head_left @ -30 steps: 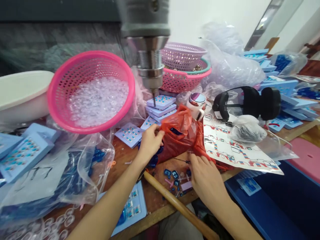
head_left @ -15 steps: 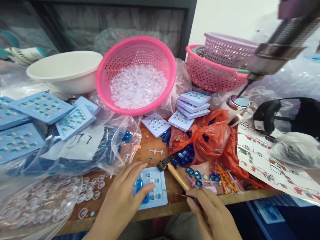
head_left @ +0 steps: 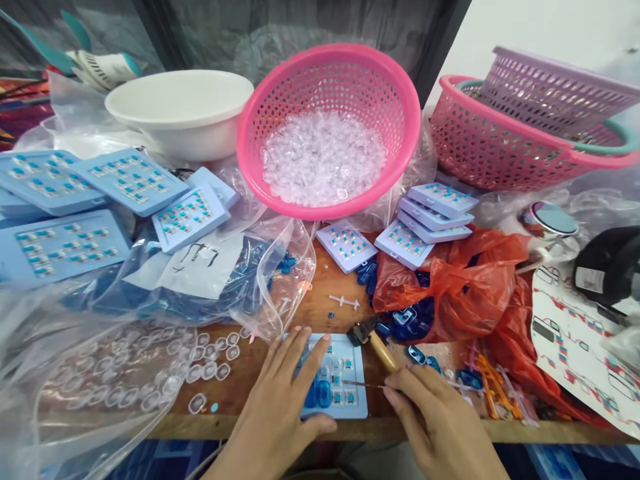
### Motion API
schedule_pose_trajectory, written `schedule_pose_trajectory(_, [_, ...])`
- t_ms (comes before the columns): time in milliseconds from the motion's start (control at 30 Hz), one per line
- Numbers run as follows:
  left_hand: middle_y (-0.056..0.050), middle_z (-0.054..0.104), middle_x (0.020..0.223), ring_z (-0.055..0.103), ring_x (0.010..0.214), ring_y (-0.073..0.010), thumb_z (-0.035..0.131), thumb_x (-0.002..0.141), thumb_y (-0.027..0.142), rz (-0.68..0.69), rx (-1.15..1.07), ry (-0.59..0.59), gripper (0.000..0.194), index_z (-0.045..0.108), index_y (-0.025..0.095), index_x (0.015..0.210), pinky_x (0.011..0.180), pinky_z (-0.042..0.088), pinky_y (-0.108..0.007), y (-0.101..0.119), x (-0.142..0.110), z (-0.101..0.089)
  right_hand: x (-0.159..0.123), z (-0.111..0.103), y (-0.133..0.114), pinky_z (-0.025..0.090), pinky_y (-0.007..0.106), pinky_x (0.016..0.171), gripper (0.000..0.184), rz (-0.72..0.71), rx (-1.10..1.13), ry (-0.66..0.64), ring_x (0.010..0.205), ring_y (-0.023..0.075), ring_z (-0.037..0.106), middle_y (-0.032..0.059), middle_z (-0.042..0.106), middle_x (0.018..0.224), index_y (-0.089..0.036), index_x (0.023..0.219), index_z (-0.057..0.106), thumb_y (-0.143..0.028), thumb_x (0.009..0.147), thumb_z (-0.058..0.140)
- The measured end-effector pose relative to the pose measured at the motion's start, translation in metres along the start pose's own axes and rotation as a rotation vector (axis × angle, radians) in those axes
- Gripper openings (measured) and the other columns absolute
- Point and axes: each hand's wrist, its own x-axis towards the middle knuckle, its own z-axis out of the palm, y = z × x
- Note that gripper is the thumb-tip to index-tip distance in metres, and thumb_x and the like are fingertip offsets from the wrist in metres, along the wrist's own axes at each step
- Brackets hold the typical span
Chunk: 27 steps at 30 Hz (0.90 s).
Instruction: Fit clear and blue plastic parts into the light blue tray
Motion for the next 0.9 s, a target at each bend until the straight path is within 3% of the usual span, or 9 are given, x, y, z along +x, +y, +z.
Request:
schedule_pose_trajectory(67, [-0.021, 0.043, 0.156, 0.043, 0.141, -0.0428, 0.090, 0.066, 0.042, -0.004, -0.015, -0.009, 0.109, 0.031, 0.027, 0.156, 0.108, 0.043, -0.066, 0.000, 0.000, -0.001, 0.003, -0.002, 0.002, 0.047, 0.028, 0.065, 0.015, -0.174, -0.154, 0.031, 0.071, 0.0175, 0.060, -0.0018, 0.063, 0.077, -0.027, 0.090, 0.057, -0.013, 0.092, 0.050])
schedule_pose_trajectory(133, [-0.020, 0.044, 0.156, 0.043, 0.141, -0.0430, 0.091, 0.065, 0.043, -0.008, -0.024, -0.011, 0.107, 0.034, 0.027, 0.155, 0.108, 0.043, -0.066, 0.000, 0.001, 0.000, 0.004, -0.001, 0.003, 0.046, 0.029, 0.066, 0.017, -0.235, -0.208, 0.055, 0.070, 0.0187, 0.060, -0.0010, 0.064, 0.075, -0.026, 0.088, 0.056, -0.011, 0.090, 0.048])
schedule_pose_trajectory(233, [-0.019, 0.045, 0.155, 0.044, 0.140, -0.0439, 0.092, 0.064, 0.044, -0.019, -0.030, -0.003, 0.105, 0.038, 0.029, 0.153, 0.108, 0.043, -0.067, -0.002, 0.001, 0.002, 0.001, 0.006, -0.001, 0.043, 0.027, 0.065, 0.018, -0.043, -0.002, 0.035, 0.069, 0.0162, 0.062, -0.0032, 0.065, 0.074, -0.027, 0.083, 0.051, -0.020, 0.097, 0.044])
schedule_pose_trajectory(367, [-0.015, 0.044, 0.157, 0.042, 0.142, -0.0429, 0.089, 0.069, 0.045, -0.019, -0.071, 0.001, 0.097, 0.041, 0.031, 0.152, 0.110, 0.040, -0.068, -0.005, 0.001, 0.005, -0.003, 0.010, -0.009, 0.037, 0.027, 0.062, 0.023, 0.257, 0.223, -0.109, 0.063, 0.0138, 0.061, -0.0075, 0.064, 0.069, -0.028, 0.080, 0.051, -0.031, 0.101, 0.040])
schedule_pose_trajectory(533, [-0.019, 0.043, 0.156, 0.042, 0.141, -0.0454, 0.092, 0.064, 0.040, 0.005, -0.061, 0.003, 0.102, 0.042, 0.029, 0.152, 0.108, 0.039, -0.072, -0.005, 0.002, 0.004, 0.001, 0.006, -0.007, 0.039, 0.029, 0.061, 0.035, 0.437, 0.337, -0.299, 0.067, 0.0175, 0.064, -0.0025, 0.066, 0.069, -0.026, 0.079, 0.055, -0.049, 0.098, 0.036])
schedule_pose_trajectory(600, [-0.020, 0.045, 0.155, 0.043, 0.140, -0.0463, 0.094, 0.063, 0.039, 0.015, -0.057, -0.005, 0.103, 0.043, 0.028, 0.151, 0.107, 0.039, -0.072, -0.005, 0.003, 0.003, 0.004, 0.005, -0.002, 0.043, 0.027, 0.058, 0.034, 0.358, 0.329, -0.284, 0.065, 0.0165, 0.065, -0.0017, 0.067, 0.068, -0.026, 0.077, 0.055, -0.044, 0.098, 0.036])
schedule_pose_trajectory(700, [-0.019, 0.045, 0.155, 0.043, 0.141, -0.0462, 0.093, 0.063, 0.039, -0.009, -0.083, -0.025, 0.100, 0.045, 0.028, 0.150, 0.108, 0.038, -0.073, -0.004, 0.004, 0.000, 0.010, 0.002, 0.003, 0.046, 0.022, 0.059, 0.023, 0.060, 0.210, -0.095, 0.063, 0.0105, 0.065, -0.0061, 0.066, 0.069, -0.025, 0.077, 0.054, -0.025, 0.098, 0.043])
schedule_pose_trajectory(767, [-0.019, 0.044, 0.156, 0.042, 0.141, -0.0459, 0.093, 0.062, 0.040, -0.033, -0.107, -0.038, 0.099, 0.046, 0.027, 0.149, 0.108, 0.037, -0.073, -0.004, 0.005, -0.001, 0.011, -0.001, 0.004, 0.047, 0.021, 0.062, 0.020, -0.085, 0.093, -0.063, 0.066, 0.0104, 0.065, -0.0072, 0.066, 0.072, -0.026, 0.080, 0.053, -0.019, 0.097, 0.046])
schedule_pose_trajectory(900, [-0.019, 0.044, 0.156, 0.042, 0.142, -0.0439, 0.094, 0.062, 0.038, -0.033, -0.131, -0.049, 0.099, 0.047, 0.027, 0.148, 0.111, 0.035, -0.071, -0.004, 0.006, -0.002, 0.002, -0.001, -0.003, 0.043, 0.025, 0.057, 0.018, -0.023, -0.065, -0.097, 0.064, 0.0138, 0.067, -0.0070, 0.066, 0.072, -0.029, 0.082, 0.049, -0.023, 0.099, 0.043])
